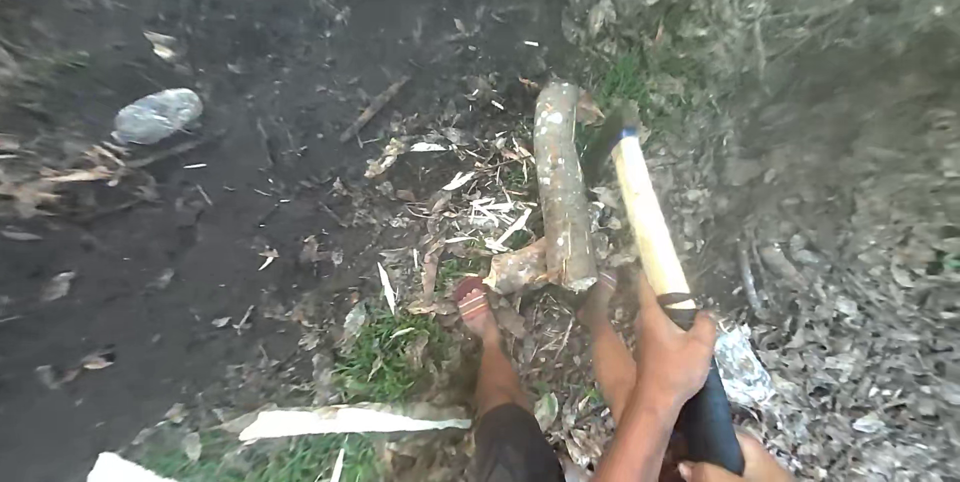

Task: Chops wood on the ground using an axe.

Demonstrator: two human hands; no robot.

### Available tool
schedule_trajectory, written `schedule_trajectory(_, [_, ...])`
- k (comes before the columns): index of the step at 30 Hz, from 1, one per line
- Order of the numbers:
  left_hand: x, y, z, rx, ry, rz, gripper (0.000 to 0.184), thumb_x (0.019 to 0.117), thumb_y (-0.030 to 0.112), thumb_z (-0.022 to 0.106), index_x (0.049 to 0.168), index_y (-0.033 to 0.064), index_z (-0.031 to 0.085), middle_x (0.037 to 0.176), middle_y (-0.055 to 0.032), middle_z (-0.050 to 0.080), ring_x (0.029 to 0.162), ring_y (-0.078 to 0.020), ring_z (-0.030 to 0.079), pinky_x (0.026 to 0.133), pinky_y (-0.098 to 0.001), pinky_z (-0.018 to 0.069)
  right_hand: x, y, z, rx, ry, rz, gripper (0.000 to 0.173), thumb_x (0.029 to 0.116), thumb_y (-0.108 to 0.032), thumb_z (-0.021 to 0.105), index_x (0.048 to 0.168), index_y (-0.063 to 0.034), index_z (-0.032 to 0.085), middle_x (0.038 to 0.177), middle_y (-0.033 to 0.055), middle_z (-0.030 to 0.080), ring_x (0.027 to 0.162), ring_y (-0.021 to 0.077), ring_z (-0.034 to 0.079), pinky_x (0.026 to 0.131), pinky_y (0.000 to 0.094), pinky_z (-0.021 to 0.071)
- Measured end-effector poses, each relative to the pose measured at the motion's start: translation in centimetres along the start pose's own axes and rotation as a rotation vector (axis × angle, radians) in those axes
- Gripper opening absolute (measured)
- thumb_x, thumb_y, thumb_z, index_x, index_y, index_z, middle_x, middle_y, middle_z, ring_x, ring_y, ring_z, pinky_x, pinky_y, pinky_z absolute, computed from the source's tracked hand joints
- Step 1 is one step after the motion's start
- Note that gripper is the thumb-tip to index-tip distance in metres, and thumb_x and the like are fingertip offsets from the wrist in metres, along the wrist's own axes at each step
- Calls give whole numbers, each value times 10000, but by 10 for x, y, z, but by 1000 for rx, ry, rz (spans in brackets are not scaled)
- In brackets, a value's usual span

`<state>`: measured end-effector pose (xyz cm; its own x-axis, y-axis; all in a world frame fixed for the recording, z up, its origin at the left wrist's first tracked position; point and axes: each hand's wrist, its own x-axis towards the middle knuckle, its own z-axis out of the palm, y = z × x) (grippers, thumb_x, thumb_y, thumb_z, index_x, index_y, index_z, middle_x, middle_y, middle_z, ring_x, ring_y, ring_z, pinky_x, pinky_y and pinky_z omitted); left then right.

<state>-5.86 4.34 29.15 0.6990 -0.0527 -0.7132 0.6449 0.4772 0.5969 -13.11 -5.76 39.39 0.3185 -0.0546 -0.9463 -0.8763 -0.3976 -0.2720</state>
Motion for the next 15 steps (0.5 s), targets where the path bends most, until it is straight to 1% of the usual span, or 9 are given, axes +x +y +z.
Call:
schedule_trajectory(1, [0, 10, -4, 41, -7, 37, 909, 888, 155, 704, 1624, 46, 184, 1275, -227, 623, 1058, -242, 678, 902, -433, 581, 5, -7, 8, 30, 17, -11, 347, 786, -49, 747, 1104, -3, 617, 905, 80, 736, 796, 212, 735, 743, 431, 643])
schedule_trajectory(3, [2, 27, -13, 59, -39, 114, 896, 883, 177, 705, 1619, 67, 207, 1230, -214, 637, 1019, -233, 679, 878, -427, 586, 14, -14, 22, 48, 72, -115, 317, 735, -69, 783, 1025, -37, 659, 846, 49, 737, 752, 178, 729, 718, 394, 642])
schedule_trajectory(5, [7, 37, -19, 39, -62, 202, 885, 863, 202, 704, 1611, 88, 244, 1160, -191, 652, 956, -211, 677, 842, -410, 584, 26, -17, 36, -34, 211, -242, 283, 725, -164, 801, 966, -80, 679, 769, -3, 724, 667, 130, 713, 646, 348, 637])
schedule_trajectory(8, [14, 20, -29, 84, -104, 262, 921, 870, 259, 697, 1627, 66, 210, 1222, -215, 643, 1027, -244, 670, 910, -452, 565, 52, -1, 45, -221, 413, -323, 295, 715, -280, 772, 926, -102, 670, 715, -75, 677, 617, 28, 665, 604, 274, 606])
schedule_trajectory(9, [16, 3, -33, 122, -106, 248, 919, 881, 282, 694, 1623, 36, 211, 1220, -224, 653, 1033, -262, 678, 920, -474, 563, 62, 12, 45, -288, 448, -302, 314, 713, -305, 766, 918, -85, 674, 711, -62, 664, 618, 32, 653, 612, 287, 592])
schedule_trajectory(10, [18, -19, -37, 171, -94, 210, 903, 891, 300, 683, 1614, 15, 223, 1191, -224, 669, 1013, -274, 688, 908, -492, 568, 72, 27, 44, -339, 456, -243, 330, 714, -315, 762, 910, -62, 679, 708, -24, 655, 623, 73, 647, 623, 337, 581])
schedule_trajectory(12, [25, -66, -47, 275, -40, 13, 850, 942, 326, 672, 1617, 51, 235, 1155, -219, 687, 989, -301, 703, 890, -524, 576, 89, 54, 44, -344, 359, -34, 325, 769, -264, 758, 943, 0, 683, 727, 78, 668, 643, 194, 664, 657, 454, 579])
schedule_trajectory(14, [34, -116, -57, 343, 40, -237, 801, 963, 395, 675, 1612, 123, 293, 1226, -211, 678, 1069, -326, 694, 933, -550, 565, 103, 74, 51, -171, 195, 220, 272, 886, -175, 700, 1062, 12, 612, 742, 92, 659, 617, 202, 662, 620, 400, 596])
schedule_trajectory(15, [38, -134, -61, 337, 50, -316, 770, 963, 413, 677, 1589, 119, 338, 1262, -211, 667, 1113, -332, 682, 961, -558, 551, 107, 81, 56, -78, 154, 310, 261, 925, -138, 669, 1111, 16, 571, 756, 102, 645, 615, 211, 651, 609, 394, 591])
